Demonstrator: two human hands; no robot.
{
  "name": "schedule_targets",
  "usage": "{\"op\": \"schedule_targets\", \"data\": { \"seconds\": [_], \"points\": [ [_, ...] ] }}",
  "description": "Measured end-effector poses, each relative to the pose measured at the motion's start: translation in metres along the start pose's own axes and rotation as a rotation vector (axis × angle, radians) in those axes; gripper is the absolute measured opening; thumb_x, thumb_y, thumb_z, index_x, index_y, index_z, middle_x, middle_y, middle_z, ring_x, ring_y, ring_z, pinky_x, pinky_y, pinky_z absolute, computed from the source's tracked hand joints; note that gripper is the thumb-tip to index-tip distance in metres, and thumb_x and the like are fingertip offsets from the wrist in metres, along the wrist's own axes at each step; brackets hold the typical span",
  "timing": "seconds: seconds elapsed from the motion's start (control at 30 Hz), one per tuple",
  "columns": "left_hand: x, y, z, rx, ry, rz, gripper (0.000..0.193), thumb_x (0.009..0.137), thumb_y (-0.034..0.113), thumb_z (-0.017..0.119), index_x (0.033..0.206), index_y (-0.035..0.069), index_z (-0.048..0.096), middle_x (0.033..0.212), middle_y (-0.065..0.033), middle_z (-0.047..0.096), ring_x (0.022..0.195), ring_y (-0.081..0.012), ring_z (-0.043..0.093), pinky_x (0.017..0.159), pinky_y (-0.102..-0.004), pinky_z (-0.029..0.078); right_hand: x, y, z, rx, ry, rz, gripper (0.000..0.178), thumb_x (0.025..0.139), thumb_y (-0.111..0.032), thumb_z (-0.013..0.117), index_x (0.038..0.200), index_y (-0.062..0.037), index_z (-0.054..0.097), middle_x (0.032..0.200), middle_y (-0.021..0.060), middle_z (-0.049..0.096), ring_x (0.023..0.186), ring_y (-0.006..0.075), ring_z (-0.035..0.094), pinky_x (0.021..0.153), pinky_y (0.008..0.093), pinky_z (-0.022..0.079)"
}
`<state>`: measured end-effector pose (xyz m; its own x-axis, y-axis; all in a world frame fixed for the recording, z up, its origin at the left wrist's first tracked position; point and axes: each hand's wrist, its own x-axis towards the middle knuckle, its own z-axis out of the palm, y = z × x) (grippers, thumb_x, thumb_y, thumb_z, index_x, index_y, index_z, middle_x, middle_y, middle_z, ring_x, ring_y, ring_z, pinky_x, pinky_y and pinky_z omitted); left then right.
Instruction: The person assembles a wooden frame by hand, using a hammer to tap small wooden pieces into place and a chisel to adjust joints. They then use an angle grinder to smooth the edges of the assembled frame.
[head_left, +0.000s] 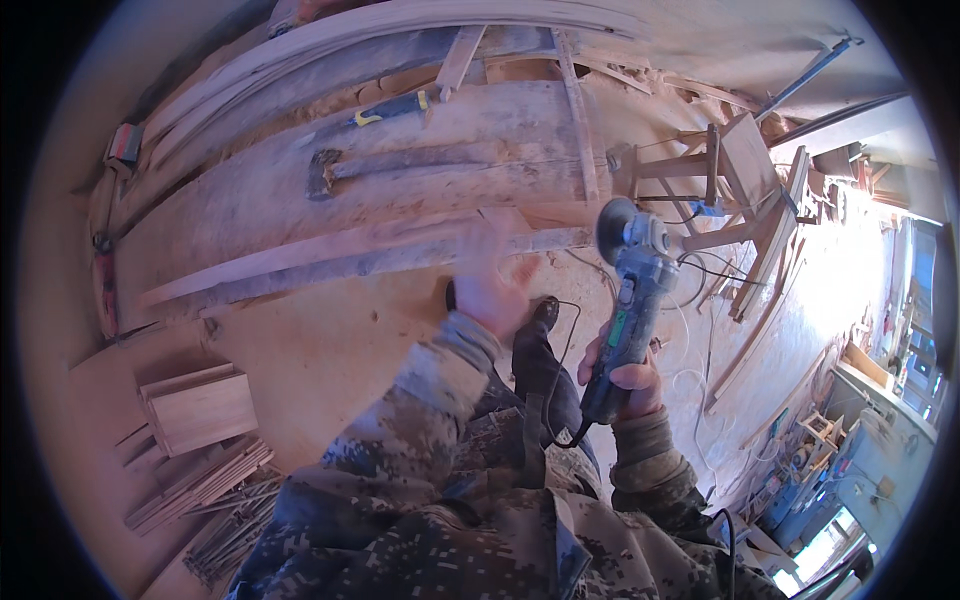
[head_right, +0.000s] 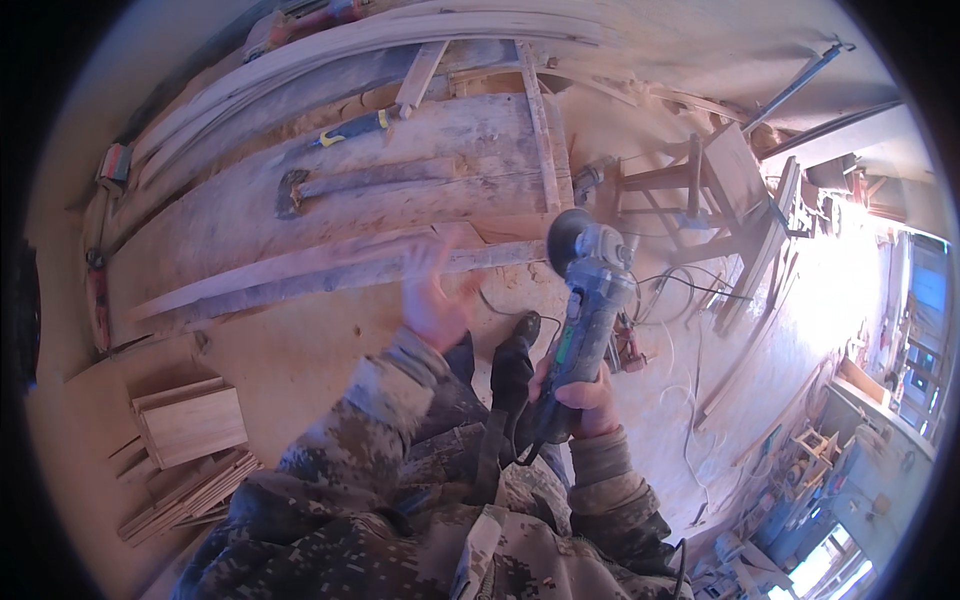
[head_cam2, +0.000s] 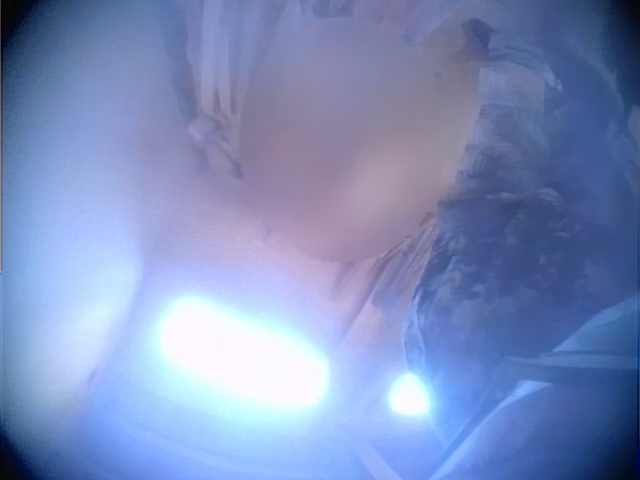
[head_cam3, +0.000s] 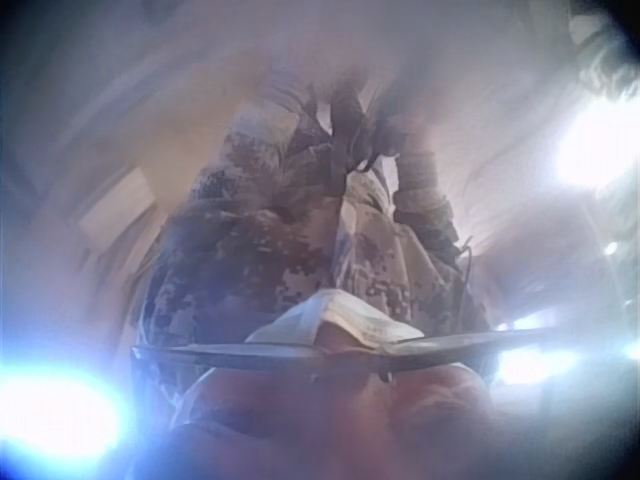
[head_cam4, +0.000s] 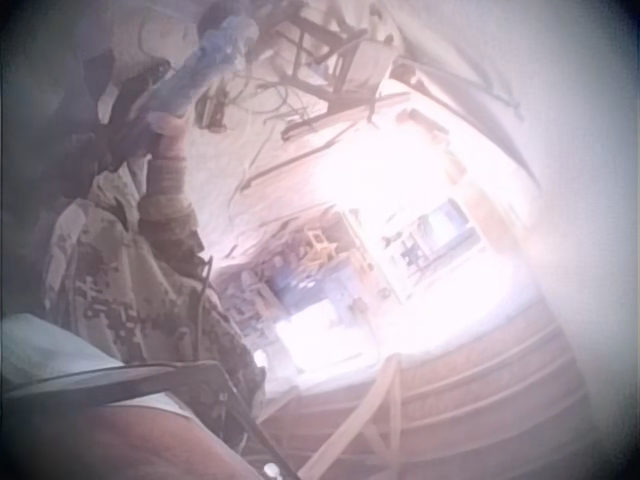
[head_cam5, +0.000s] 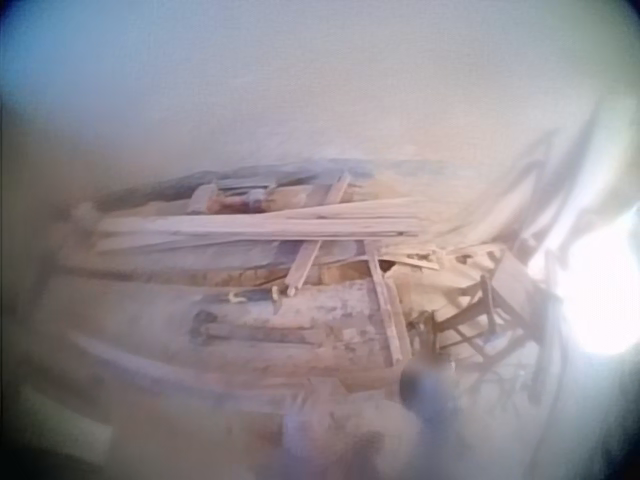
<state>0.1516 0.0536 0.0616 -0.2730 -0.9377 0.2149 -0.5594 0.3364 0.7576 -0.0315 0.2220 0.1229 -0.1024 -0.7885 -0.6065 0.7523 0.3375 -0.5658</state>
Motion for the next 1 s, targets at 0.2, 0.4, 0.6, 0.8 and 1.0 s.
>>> {"op": "schedule_targets", "data": {
  "seconds": [0.2, 0.4, 0.6, 0.8, 1.0],
  "points": [
    [0.048, -0.062, 0.003, -0.018, -0.261, 0.104, 0.063, 0.080, 0.024, 0.087, 0.135, 0.001, 0.065, 0.118, -0.0186, 0.072, 0.120, -0.0393, 0.061, 0.111, -0.0526, 0.043, 0.000, -0.007, 0.000, 0.046, 0.128, -0.067, 0.064, 0.062, -0.015, 0.078, 0.120, -0.0007, 0.055, 0.094, 0.0166, 0.069, 0.078, 0.0335, 0.072, 0.071, 0.0439, 0.062],
    [0.047, -0.080, 0.008, 0.021, -0.256, 0.173, 0.057, 0.081, 0.029, 0.089, 0.127, 0.001, 0.069, 0.118, -0.0183, 0.074, 0.112, -0.0414, 0.067, 0.102, -0.0503, 0.052, -0.005, -0.010, -0.004, 0.010, 0.197, -0.100, 0.059, 0.063, -0.012, 0.074, 0.118, -0.0008, 0.056, 0.091, 0.0172, 0.068, 0.076, 0.0341, 0.071, 0.069, 0.0443, 0.060],
    [0.031, -0.100, 0.020, -0.067, -0.322, -0.013, 0.058, 0.084, 0.037, 0.087, 0.129, 0.006, 0.070, 0.119, -0.0160, 0.076, 0.109, -0.0334, 0.073, 0.099, -0.0445, 0.056, -0.025, -0.045, -0.001, -0.154, 0.310, -0.200, 0.060, 0.066, -0.016, 0.070, 0.121, 0.0050, 0.061, 0.093, 0.0154, 0.068, 0.075, 0.0298, 0.069, 0.072, 0.0406, 0.059],
    [0.036, -0.107, 0.023, -0.115, -0.318, -0.092, 0.061, 0.079, 0.022, 0.094, 0.131, 0.003, 0.068, 0.129, -0.0178, 0.072, 0.119, -0.0345, 0.068, 0.101, -0.0433, 0.055, -0.054, -0.098, -0.013, -0.143, 0.311, -0.362, 0.054, 0.068, -0.016, 0.079, 0.116, 0.0027, 0.062, 0.090, 0.0118, 0.071, 0.078, 0.0237, 0.070, 0.074, 0.0340, 0.057],
    [0.036, -0.087, -0.003, 0.067, -0.410, -0.231, 0.066, 0.081, 0.016, 0.089, 0.137, -0.004, 0.061, 0.127, -0.0179, 0.071, 0.116, -0.0308, 0.067, 0.101, -0.0412, 0.054, -0.014, -0.138, -0.087, -0.274, 0.439, -0.334, 0.061, 0.070, -0.004, 0.084, 0.125, 0.0035, 0.060, 0.099, 0.0070, 0.067, 0.085, 0.0187, 0.068, 0.078, 0.0316, 0.056]
  ]
}}
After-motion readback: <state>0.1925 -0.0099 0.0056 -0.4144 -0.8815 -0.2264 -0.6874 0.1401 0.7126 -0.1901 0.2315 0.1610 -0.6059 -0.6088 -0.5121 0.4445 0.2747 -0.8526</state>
